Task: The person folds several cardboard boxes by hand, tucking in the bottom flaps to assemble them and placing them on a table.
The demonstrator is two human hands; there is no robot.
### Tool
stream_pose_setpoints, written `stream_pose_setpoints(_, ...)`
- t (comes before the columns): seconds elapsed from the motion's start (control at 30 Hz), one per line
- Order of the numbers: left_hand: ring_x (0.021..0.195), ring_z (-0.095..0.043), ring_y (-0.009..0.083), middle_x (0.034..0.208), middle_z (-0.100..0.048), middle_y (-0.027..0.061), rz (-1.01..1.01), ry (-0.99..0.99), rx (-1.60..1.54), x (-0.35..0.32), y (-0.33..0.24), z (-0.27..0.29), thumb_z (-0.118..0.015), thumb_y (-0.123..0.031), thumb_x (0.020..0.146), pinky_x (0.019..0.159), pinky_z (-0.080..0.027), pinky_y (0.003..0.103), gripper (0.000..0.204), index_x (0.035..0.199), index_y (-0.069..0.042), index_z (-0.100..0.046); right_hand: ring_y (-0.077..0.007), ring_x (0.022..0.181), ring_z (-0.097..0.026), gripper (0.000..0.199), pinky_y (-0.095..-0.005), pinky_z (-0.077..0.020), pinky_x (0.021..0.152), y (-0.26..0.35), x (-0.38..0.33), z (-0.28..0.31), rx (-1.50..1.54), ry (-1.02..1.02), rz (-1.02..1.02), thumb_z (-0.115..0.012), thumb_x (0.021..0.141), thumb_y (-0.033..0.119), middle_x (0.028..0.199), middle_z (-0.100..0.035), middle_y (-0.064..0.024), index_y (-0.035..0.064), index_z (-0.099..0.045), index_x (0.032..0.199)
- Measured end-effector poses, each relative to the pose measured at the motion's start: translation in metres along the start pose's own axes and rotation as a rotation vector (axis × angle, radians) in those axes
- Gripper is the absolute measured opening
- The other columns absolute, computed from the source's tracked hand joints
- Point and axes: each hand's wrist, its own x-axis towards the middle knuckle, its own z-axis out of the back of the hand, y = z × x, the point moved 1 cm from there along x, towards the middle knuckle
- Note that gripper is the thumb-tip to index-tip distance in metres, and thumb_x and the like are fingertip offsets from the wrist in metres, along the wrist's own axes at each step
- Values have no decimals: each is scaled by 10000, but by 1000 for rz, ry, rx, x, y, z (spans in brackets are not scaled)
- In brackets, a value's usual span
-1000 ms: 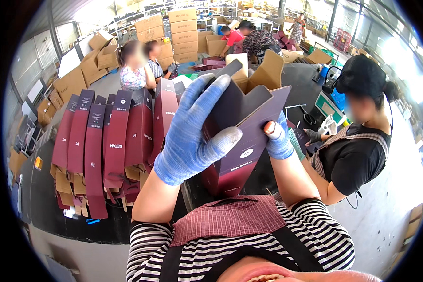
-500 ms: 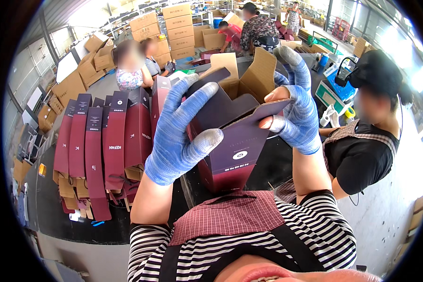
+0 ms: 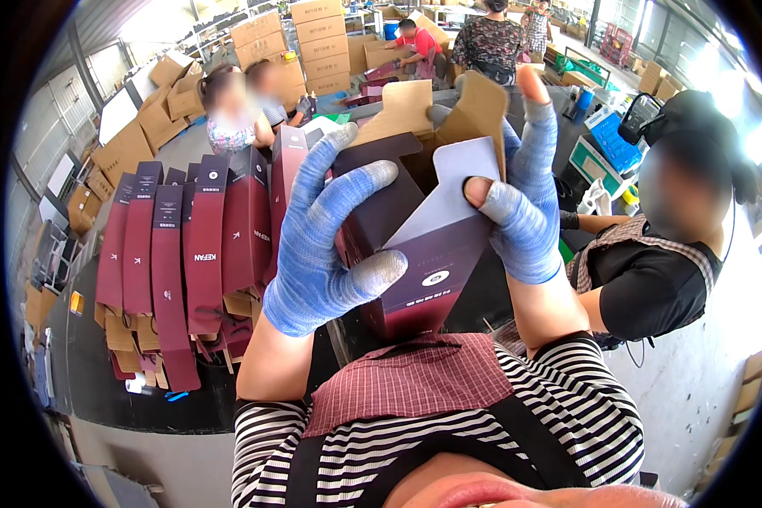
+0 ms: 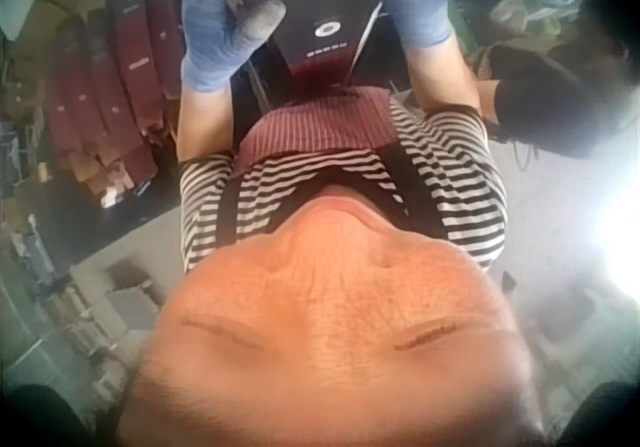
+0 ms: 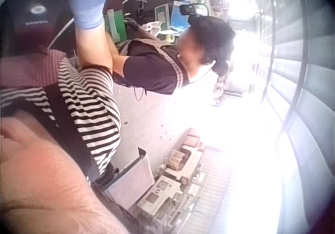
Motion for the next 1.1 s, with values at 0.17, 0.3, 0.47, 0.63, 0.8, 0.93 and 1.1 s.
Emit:
stream_pose_setpoints(0.17,1357,-481,394,1501,-430,244,-76,41,16,6,6,3,-842,-507,761,1127,-380,482,860,1412,-33,-539,-288,1251,-604,1127,-392,-471,1088,14,3,-3,76,-62,-149,-730,664,115,1382,-582,-174,187,-170,1640)
stream_pose_setpoints(0.3,1413,-410,342,1506,-433,220,-28,89,-247,24,10,9,-912,-518,662,1175,-299,462,1286,1599,3,-201,-263,1228,-616,1028,-368,-485,1062,18,1,-8,35,-85,-170,-711,661,121,1374,-595,-150,84,-294,1600)
stream_pose_setpoints(0.47,1407,-412,345,1507,-428,230,-21,198,-196,36,10,12,-956,-539,568,1179,-285,470,1422,1618,-10,-156,-224,1347,-471,895,-350,-364,1133,15,-4,1,118,8,-217,-677,786,31,1463,-499,-131,49,-284,1590)
stream_pose_setpoints(0.63,1424,-397,347,1534,-403,232,-119,243,-218,42,10,16,-956,-590,539,1189,-277,477,1446,1614,-9,-182,-229,1271,-568,888,-355,-423,1102,3,-6,0,47,-82,-181,-650,729,128,1406,-568,-124,43,-361,1564)
stream_pose_setpoints(0.8,1441,-383,365,1605,-329,213,-74,329,-119,40,11,22,-946,-639,511,1192,-276,500,1470,1607,-5,-200,-235,1305,-544,871,-361,-410,1116,9,-6,-1,34,-28,-228,-624,746,96,1427,-551,-119,55,-349,1571)
stream_pose_setpoints(0.93,1435,-390,354,1586,-366,209,-66,324,-81,37,12,23,-933,-658,517,1191,-265,498,1443,1600,-8,-237,-235,1304,-545,876,-365,-414,1115,5,-8,-4,59,-52,-174,-613,753,90,1441,-538,-121,69,-330,1582)
stream_pose_setpoints(1.1,1438,-386,347,1572,-394,204,-58,300,-105,35,9,20,-909,-672,544,1197,-240,492,1371,1587,-25,-297,-180,1277,-491,803,-321,-391,1092,4,-16,-4,57,-15,-131,-582,854,85,1434,-495,-106,38,-273,1594)
